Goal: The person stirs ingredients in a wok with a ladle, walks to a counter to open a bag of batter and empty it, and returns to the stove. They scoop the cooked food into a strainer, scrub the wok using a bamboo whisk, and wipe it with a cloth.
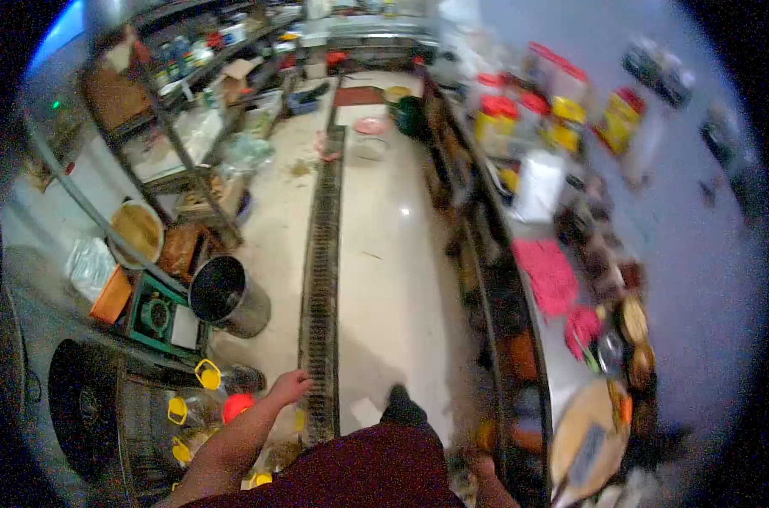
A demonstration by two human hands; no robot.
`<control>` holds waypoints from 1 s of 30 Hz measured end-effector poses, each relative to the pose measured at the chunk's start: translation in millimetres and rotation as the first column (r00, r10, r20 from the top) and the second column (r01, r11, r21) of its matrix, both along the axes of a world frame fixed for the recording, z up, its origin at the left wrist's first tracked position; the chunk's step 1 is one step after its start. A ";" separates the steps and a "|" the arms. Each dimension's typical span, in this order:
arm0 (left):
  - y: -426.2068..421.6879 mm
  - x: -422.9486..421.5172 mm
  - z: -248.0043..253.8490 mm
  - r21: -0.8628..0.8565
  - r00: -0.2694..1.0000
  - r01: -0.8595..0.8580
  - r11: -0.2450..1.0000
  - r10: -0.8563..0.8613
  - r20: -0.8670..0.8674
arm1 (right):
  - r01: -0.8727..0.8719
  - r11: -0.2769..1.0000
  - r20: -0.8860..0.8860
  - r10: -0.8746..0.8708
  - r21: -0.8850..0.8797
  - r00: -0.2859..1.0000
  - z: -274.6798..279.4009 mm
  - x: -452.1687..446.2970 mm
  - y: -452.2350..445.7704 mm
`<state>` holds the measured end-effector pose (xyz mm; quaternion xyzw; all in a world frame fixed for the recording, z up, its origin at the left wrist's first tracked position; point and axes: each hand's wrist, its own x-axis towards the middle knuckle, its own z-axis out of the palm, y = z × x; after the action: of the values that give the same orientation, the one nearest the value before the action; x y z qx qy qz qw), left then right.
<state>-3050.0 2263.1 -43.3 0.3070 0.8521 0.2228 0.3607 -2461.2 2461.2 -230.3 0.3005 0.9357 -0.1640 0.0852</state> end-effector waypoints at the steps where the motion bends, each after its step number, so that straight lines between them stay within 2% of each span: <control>1: 33.7 -27.0 14.4 0.067 0.999 -0.037 0.997 0.035 0.030 | 0.224 0.936 0.182 -0.179 -0.273 0.967 19.4 -25.0 15.9; 2: 59.0 -53.5 10.3 0.075 0.997 -0.079 0.994 0.078 0.015 | 0.433 0.811 0.345 -0.307 -0.393 0.887 32.7 -58.7 41.2; 4: 97.6 -99.4 -9.4 0.171 0.999 -0.044 0.984 0.047 -0.015 | 0.531 0.727 0.450 -0.335 -0.436 0.828 37.9 -120.0 92.3; 6: 118.8 -135.8 -31.4 -0.058 0.996 -0.089 0.994 0.090 0.011 | 0.519 0.726 0.484 -0.289 -0.451 0.826 38.0 -186.1 154.6; 8: 107.5 -174.8 -78.3 -0.306 0.970 -0.067 0.950 0.133 0.202 | 0.473 0.756 0.498 -0.226 -0.452 0.837 42.4 -261.3 228.2; 9: 71.7 -183.9 -149.7 -0.353 0.996 0.090 0.931 -0.082 0.038 | 0.421 0.786 0.483 -0.181 -0.452 0.857 41.0 -300.8 268.0; 10: 40.7 -193.9 -210.6 -0.430 0.948 0.207 0.879 -0.289 -0.134 | 0.359 0.817 0.467 -0.127 -0.450 0.875 37.6 -345.2 309.9; 11: 38.7 -217.4 -182.8 -0.594 0.903 0.423 0.684 -0.374 0.212 | 0.273 0.859 0.451 -0.056 -0.433 0.891 30.7 -387.8 355.9; 12: 33.6 -236.3 -169.0 -0.617 0.913 0.405 0.674 -0.328 0.242 | 0.148 0.905 0.421 0.038 -0.399 0.906 27.8 -437.7 402.0; 14: 26.5 -271.4 -162.5 -0.615 0.976 0.218 0.758 -0.170 0.137 | -0.138 0.955 0.344 0.227 -0.264 0.911 25.8 -549.7 490.3; 15: 29.1 -291.2 -160.4 -0.611 0.987 0.163 0.774 -0.126 0.104 | -0.198 0.960 0.295 0.251 -0.199 0.922 28.3 -607.9 531.5; 16: 31.4 -311.1 -167.6 -0.602 0.991 0.137 0.787 -0.108 0.085 | -0.159 0.966 0.222 0.204 -0.206 0.954 37.7 -669.0 564.4; 17: 37.5 -330.3 -177.5 -0.589 0.991 0.134 0.797 -0.124 0.057 | -0.027 0.964 0.146 0.067 -0.265 0.987 46.9 -725.4 592.1; 18: 43.3 -349.6 -193.2 -0.574 0.988 0.139 0.807 -0.153 0.024 | 0.208 0.844 0.032 -0.221 -0.494 0.975 69.7 -786.7 607.9; 19: 51.2 -367.7 -217.2 -0.552 0.984 0.141 0.822 -0.177 -0.012 | 0.304 0.637 -0.027 -0.455 -0.708 0.890 91.6 -843.2 620.4; 20: 55.9 -384.8 -229.4 -0.444 1.000 0.012 0.896 -0.008 0.010 | 0.283 0.496 -0.059 -0.566 -0.821 0.822 106.7 -892.1 631.9; 21: 82.9 -417.2 -227.6 -0.491 0.994 0.050 0.870 0.003 0.107 | 0.238 0.404 -0.071 -0.616 -0.883 0.784 113.3 -935.7 638.5; 22: 112.7 -457.8 -220.4 -0.515 0.983 0.083 0.853 0.014 0.183 | 0.220 0.368 -0.060 -0.616 -0.903 0.785 116.0 -971.1 640.5; 24: 172.7 -536.5 -204.2 -0.498 0.973 0.112 0.860 0.008 0.232 | 0.258 0.452 -0.027 -0.534 -0.854 0.845 108.8 -1021.5 636.9; 25: 203.9 -583.3 -200.6 -0.474 0.978 0.107 0.874 -0.006 0.209 | 0.377 0.580 0.092 -0.460 -0.723 0.883 113.1 -1050.4 634.5; 26: 237.2 -630.6 -187.7 -0.449 0.985 0.091 0.889 -0.014 0.172 | 0.250 0.281 0.102 -0.453 -0.927 0.886 69.0 -1051.8 650.1; 27: 273.7 -681.5 -159.0 -0.413 0.993 0.036 0.910 0.013 0.115 | 0.303 0.272 0.161 -0.443 -0.913 0.882 77.7 -1058.2 652.5; 28: 300.7 -729.0 -154.9 -0.387 0.998 -0.061 0.920 0.065 -0.002 | 0.342 0.537 0.244 -0.248 -0.771 0.938 93.9 -1077.8 650.2; 29: 348.2 -778.4 -57.9 -0.285 0.992 -0.111 0.952 0.090 -0.087 | 0.260 0.762 0.342 -0.054 -0.593 0.938 104.3 -1106.3 652.4; 30: 369.2 -818.9 -60.6 -0.136 0.904 -0.428 0.894 0.421 -0.079 | 0.278 0.755 0.366 -0.055 -0.593 0.929 99.6 -1117.1 660.6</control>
<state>-3868.9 2632.3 -103.8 0.0909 0.9211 0.2243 0.3051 -3578.3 3121.8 -130.7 0.3601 0.7662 -0.4255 0.3198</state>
